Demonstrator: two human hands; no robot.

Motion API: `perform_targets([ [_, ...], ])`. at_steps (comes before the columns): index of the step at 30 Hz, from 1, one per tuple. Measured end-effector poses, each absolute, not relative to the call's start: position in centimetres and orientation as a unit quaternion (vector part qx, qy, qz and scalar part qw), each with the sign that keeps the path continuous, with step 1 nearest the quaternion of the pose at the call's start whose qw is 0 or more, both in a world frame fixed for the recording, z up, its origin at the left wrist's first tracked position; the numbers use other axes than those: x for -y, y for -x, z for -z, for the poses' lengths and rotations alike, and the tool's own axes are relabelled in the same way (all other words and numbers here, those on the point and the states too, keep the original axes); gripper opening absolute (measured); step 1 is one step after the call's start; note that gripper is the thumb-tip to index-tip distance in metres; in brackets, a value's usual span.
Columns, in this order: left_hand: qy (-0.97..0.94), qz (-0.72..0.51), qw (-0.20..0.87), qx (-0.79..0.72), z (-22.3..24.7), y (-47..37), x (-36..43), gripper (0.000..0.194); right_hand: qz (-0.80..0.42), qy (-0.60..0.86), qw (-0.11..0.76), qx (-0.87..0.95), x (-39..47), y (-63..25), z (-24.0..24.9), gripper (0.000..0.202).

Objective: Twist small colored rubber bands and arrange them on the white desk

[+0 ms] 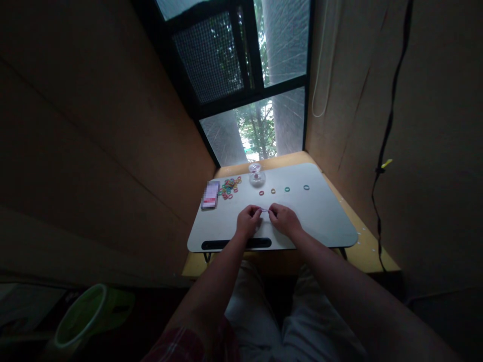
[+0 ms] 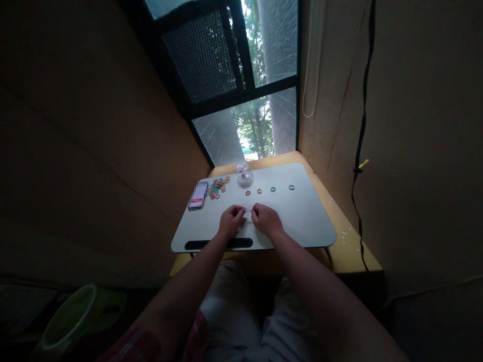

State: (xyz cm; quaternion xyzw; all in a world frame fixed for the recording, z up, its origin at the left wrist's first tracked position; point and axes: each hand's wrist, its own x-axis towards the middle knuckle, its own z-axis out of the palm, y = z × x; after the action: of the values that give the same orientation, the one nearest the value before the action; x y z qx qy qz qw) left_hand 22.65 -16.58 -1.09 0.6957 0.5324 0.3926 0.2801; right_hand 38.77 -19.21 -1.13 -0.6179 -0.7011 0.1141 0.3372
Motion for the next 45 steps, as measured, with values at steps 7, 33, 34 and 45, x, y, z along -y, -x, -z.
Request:
perform_targets([
  [7, -0.673, -0.411, 0.284, -0.545, 1.4, -22.5, 16.3, 0.021, -0.111, 0.628, 0.339, 0.692, 19.2, -38.7, 1.0, 0.017],
  [33, -0.711, -0.307, 0.167, -0.61, 0.2, -22.9, 12.9, 0.023, -0.095, 0.637, 0.311, 0.699, 19.0, -38.5, 0.9, 0.018],
  [34, -0.719, -0.293, 0.15, -0.612, 0.1, -22.9, 12.5, 0.024, -0.095, 0.637, 0.31, 0.699, 19.0, -38.5, 0.9, 0.018],
  [45, -0.744, -0.246, 0.074, -0.617, 0.7, -23.5, 11.4, 0.028, -0.08, 0.632, 0.309, 0.706, 18.7, -38.4, 1.1, 0.019],
])
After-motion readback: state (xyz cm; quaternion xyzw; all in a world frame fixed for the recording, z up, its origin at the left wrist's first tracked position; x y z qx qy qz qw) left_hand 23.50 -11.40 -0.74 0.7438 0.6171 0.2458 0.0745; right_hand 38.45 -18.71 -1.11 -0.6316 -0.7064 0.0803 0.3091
